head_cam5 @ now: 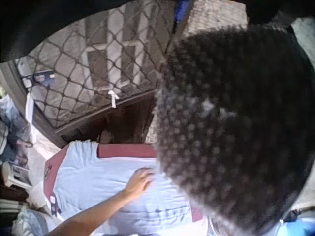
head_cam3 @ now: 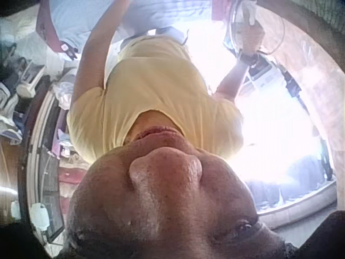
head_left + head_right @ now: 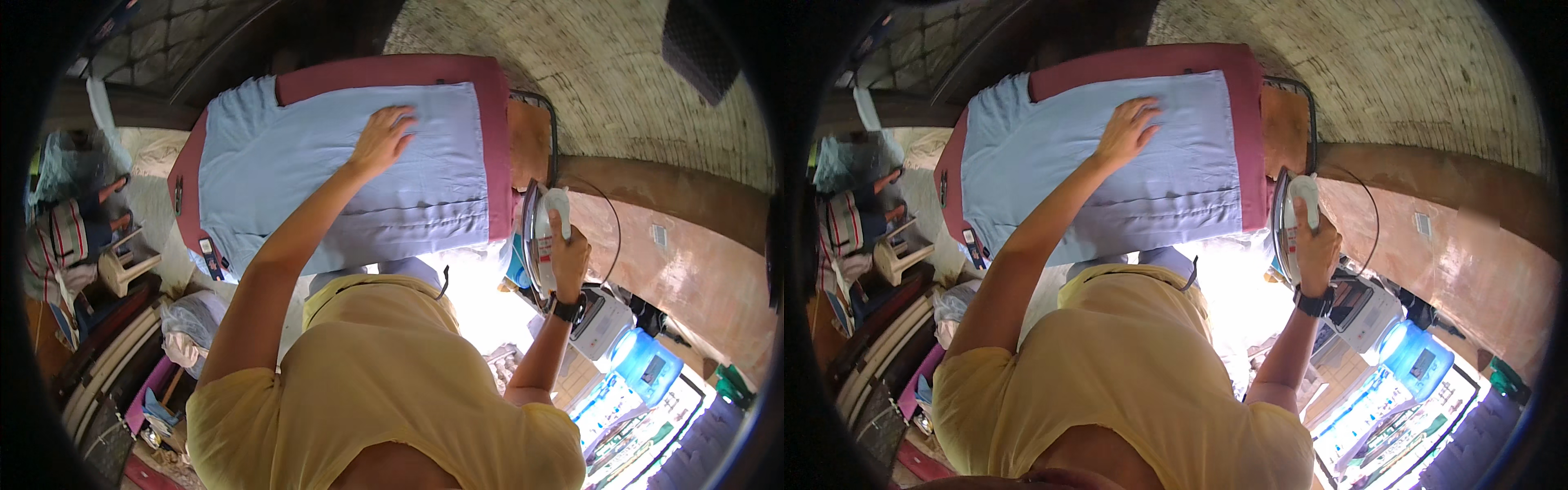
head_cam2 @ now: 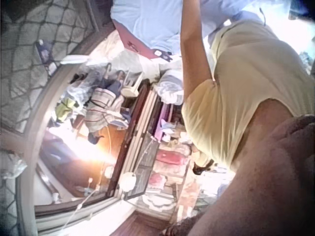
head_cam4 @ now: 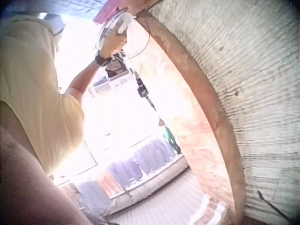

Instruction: The person irons a blue shirt on a pink ironing board using an iron, smoothing different sections of the garment including the collar and sleeves.

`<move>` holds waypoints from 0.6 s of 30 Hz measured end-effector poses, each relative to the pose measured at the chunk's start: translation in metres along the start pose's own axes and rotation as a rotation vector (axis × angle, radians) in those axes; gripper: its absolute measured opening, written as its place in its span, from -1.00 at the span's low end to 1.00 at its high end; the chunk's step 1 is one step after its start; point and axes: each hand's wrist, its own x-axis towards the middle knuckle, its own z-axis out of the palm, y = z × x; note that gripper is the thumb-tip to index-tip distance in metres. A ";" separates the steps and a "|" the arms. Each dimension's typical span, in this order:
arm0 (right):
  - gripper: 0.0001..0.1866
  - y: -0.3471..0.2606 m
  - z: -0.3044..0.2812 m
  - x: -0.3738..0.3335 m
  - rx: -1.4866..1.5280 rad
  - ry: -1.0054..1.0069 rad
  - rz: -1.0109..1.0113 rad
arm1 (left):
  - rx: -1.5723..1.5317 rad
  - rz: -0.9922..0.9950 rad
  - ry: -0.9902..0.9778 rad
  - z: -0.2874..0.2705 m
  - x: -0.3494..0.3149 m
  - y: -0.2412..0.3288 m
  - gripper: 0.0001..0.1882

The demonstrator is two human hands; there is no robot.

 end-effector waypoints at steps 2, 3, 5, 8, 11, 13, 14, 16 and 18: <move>-0.32 0.008 -0.007 -0.005 0.029 -0.020 -0.018 | -0.019 -0.002 0.007 0.038 0.046 0.001 -0.68; -0.35 0.015 0.000 -0.002 0.080 -0.001 -0.060 | -0.015 -0.032 0.014 0.054 0.069 -0.002 -0.68; -0.41 0.029 0.032 0.015 0.187 0.036 -0.154 | 0.065 -0.127 -0.013 0.080 0.107 -0.011 -0.66; -0.44 -0.001 0.076 0.038 0.292 0.003 -0.177 | 0.198 -0.285 -0.132 0.111 0.145 -0.019 -0.63; -0.40 -0.030 0.123 0.062 0.407 0.140 -0.352 | 0.172 -0.326 -0.233 0.119 0.167 -0.024 -0.67; -0.44 -0.044 0.144 0.078 0.308 0.122 -0.324 | 0.145 -0.325 -0.258 0.122 0.168 -0.029 -0.70; -0.44 -0.050 0.149 0.081 0.310 0.131 -0.309 | 0.114 -0.321 -0.242 0.121 0.168 -0.033 -0.73; -0.44 -0.059 0.156 0.086 0.313 0.150 -0.277 | 0.053 -0.311 -0.211 0.120 0.166 -0.038 -0.79; -0.43 -0.065 0.157 0.090 0.331 0.145 -0.256 | 0.028 -0.296 -0.206 0.118 0.162 -0.041 -0.80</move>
